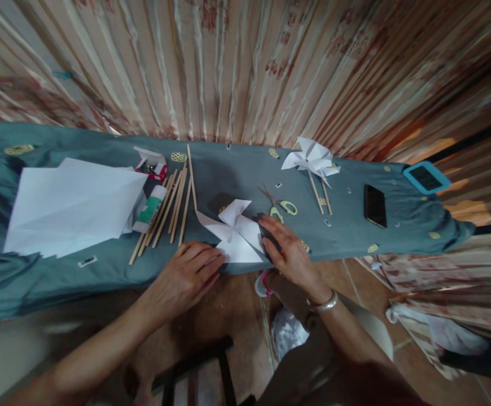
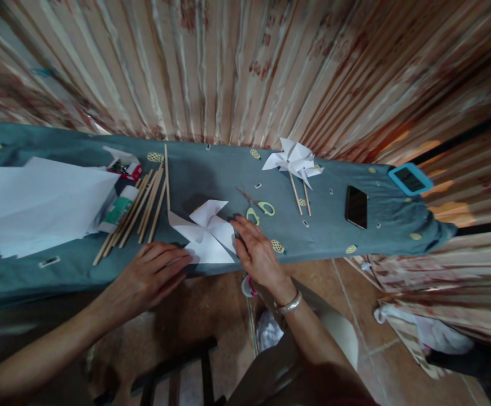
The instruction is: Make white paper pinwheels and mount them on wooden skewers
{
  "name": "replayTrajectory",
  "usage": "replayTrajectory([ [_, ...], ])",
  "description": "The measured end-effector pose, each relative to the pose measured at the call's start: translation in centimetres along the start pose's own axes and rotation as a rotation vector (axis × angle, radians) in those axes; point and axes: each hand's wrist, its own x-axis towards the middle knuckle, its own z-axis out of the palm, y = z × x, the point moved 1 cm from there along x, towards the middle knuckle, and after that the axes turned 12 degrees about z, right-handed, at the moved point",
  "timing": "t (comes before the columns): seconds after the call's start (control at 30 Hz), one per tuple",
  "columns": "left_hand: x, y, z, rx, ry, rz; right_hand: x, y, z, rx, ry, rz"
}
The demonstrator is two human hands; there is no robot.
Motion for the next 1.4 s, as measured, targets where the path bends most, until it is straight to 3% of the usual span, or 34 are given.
replayTrajectory([
  [0.13, -0.2, -1.1, -0.6, -0.091, 0.073, -0.277, 0.7, -0.1, 0.5, 0.015, -0.018, 0.000],
  [0.23, -0.6, -2.5, -0.8, -0.170, 0.051, -0.504, 1.1, -0.3, 0.7, 0.014, -0.062, -0.021],
  [0.33, -0.6, -3.2, -0.9, -0.241, 0.030, -0.593, 0.9, -0.6, 0.8, 0.041, -0.089, -0.050],
  [0.47, 0.1, -2.5, -0.8, -0.243, 0.006, -0.516, 0.1, -0.2, 0.7, 0.166, -0.096, -0.029],
  [0.63, 1.1, -1.1, -0.2, -0.284, 0.015, -0.420, -0.6, 1.7, 0.0, 0.344, -0.100, 0.096],
  [0.83, 3.1, -3.7, 0.7, -0.246, 0.029, -0.427, -0.2, 2.3, -0.2, 0.461, -0.095, 0.176],
  [0.97, 3.8, -5.0, -0.6, 0.000, 0.014, -0.422, -0.3, 1.1, -0.4, 0.234, -0.029, 0.129],
  [1.1, 3.5, -2.7, -1.5, -0.018, -0.006, -0.181, -1.0, -0.2, -0.8, 0.047, 0.056, -0.031],
  [1.23, 2.7, -0.2, -0.1, -0.129, -0.121, -0.041, -1.4, -1.3, -0.2, -0.039, 0.021, -0.174],
  [1.4, 2.1, 0.2, 1.8, -0.100, -0.110, -0.029, -1.1, -1.8, 0.7, -0.181, 0.020, -0.188],
])
